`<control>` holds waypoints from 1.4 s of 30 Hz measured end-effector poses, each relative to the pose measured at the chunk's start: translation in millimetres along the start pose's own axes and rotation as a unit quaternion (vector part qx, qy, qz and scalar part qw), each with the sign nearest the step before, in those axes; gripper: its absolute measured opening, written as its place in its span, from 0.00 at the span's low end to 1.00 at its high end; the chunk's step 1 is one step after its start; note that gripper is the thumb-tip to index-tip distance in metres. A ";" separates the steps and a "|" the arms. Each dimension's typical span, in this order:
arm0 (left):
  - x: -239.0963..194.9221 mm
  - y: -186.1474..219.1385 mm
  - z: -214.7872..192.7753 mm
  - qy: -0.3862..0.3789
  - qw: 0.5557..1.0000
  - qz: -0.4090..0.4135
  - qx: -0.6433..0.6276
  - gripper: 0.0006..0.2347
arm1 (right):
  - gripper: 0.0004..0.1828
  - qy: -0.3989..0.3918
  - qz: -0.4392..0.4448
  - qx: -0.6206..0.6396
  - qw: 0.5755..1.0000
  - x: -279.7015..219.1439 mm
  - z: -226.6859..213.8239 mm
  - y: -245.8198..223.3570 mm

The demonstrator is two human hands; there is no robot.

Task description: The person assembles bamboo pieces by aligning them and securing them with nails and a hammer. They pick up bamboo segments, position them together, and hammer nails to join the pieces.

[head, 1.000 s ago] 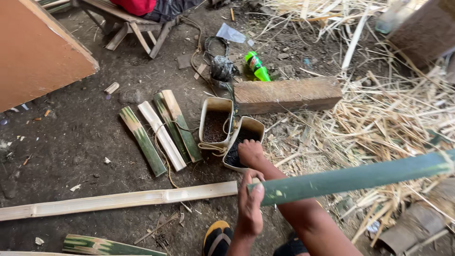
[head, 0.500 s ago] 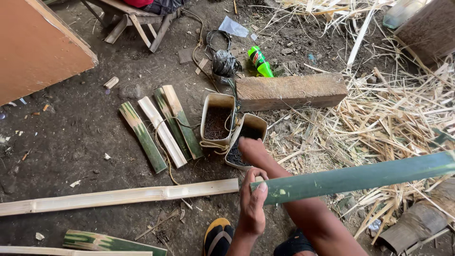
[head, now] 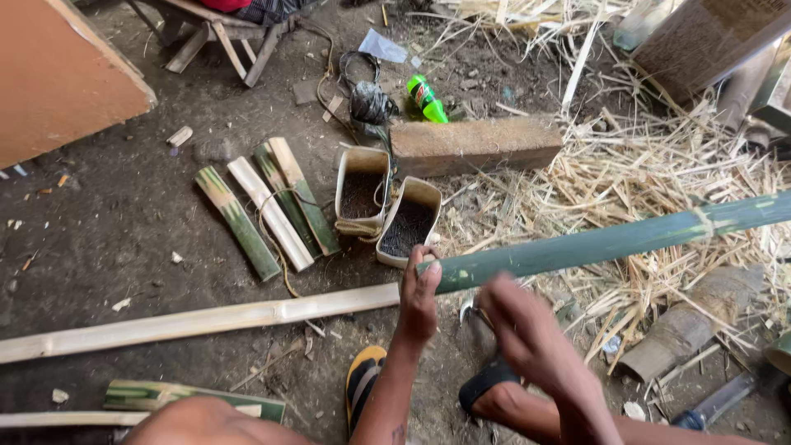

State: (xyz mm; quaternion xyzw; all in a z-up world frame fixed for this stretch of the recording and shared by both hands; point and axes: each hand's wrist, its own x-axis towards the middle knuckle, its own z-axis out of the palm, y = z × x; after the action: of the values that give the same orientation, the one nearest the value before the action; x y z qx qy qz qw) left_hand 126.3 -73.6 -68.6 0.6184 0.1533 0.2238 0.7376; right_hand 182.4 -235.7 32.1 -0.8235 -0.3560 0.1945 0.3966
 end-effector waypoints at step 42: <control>-45.2 -10.3 -50.7 -0.245 0.943 -0.128 -0.183 0.24 | 0.03 -0.013 -0.049 -0.278 0.959 18.9 -6.1 -13.3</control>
State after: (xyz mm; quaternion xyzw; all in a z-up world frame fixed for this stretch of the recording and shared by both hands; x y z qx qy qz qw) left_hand 63.7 -55.7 -90.5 0.4839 0.0023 -0.0071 0.8751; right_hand 193.0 -219.0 45.7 -0.8800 -0.4415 0.0791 0.1563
